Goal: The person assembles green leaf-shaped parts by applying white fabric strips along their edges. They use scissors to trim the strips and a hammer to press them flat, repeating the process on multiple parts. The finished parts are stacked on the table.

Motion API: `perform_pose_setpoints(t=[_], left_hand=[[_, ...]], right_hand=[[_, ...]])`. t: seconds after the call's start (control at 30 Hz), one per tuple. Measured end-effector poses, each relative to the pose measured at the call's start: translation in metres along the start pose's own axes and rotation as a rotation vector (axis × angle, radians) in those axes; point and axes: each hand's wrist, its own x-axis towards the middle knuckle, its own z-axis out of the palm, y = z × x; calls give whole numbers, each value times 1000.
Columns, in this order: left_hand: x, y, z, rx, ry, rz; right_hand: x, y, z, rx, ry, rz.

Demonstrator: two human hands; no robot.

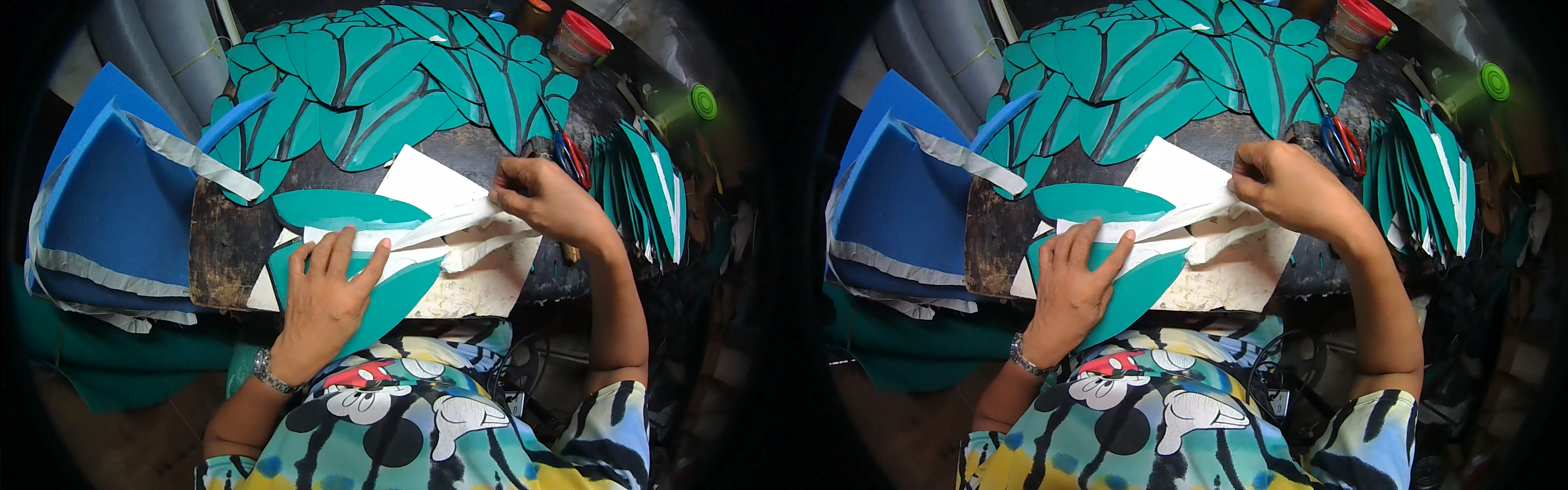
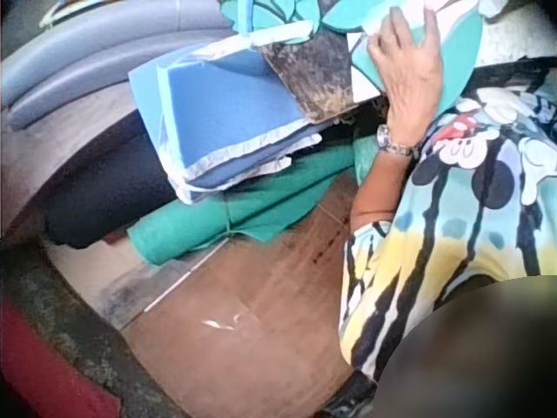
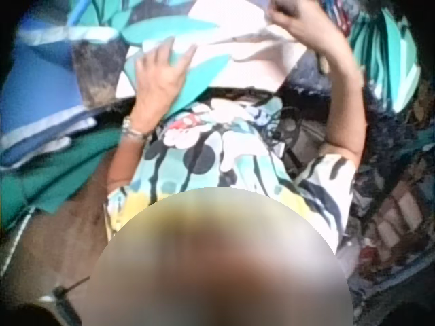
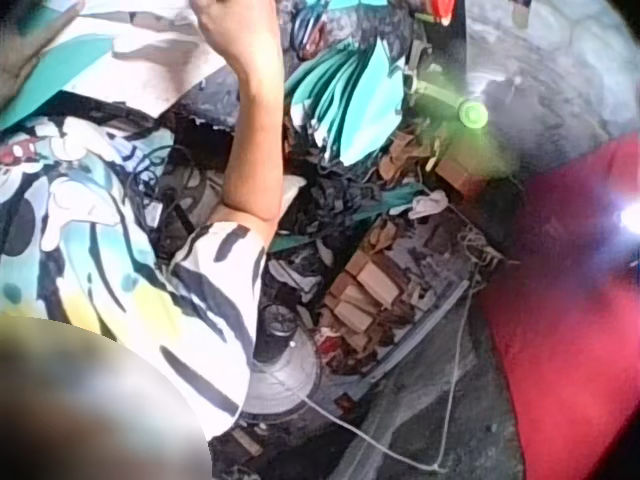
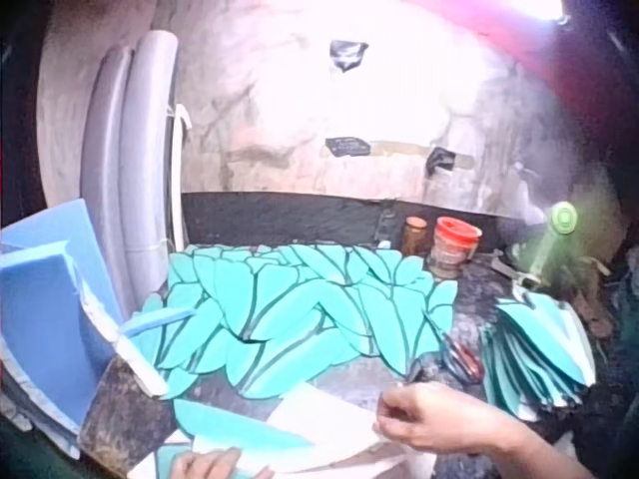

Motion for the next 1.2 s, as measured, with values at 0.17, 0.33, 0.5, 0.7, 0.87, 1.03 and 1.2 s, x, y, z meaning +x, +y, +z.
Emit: perform_pose_setpoints(t=[0.17, 0.33, 0.5, 0.7, 0.87, 1.03, 1.2], left_hand=[[9, -6, 9, -237, -5, 98], [12, -7, 11, -244, -14, 103], [14, -7, 10, -289, -28, 86], [20, -5, 11, -220, -21, 125], [25, -3, 7, -174, -58, 134], [28, -4, 4, -136, -92, 164], [30, -1, 6, -114, -92, 168]], right_hand=[[-5, 19, 9, -217, -2, 104], [-10, 29, 15, -295, -23, 85], [-15, 27, 7, -182, -108, 62], [-22, 22, 0, 123, -39, -19], [-15, 20, 8, -162, 103, -56], [-7, 22, 22, -468, 96, -1], [-1, 51, 34, -526, 289, -246]])
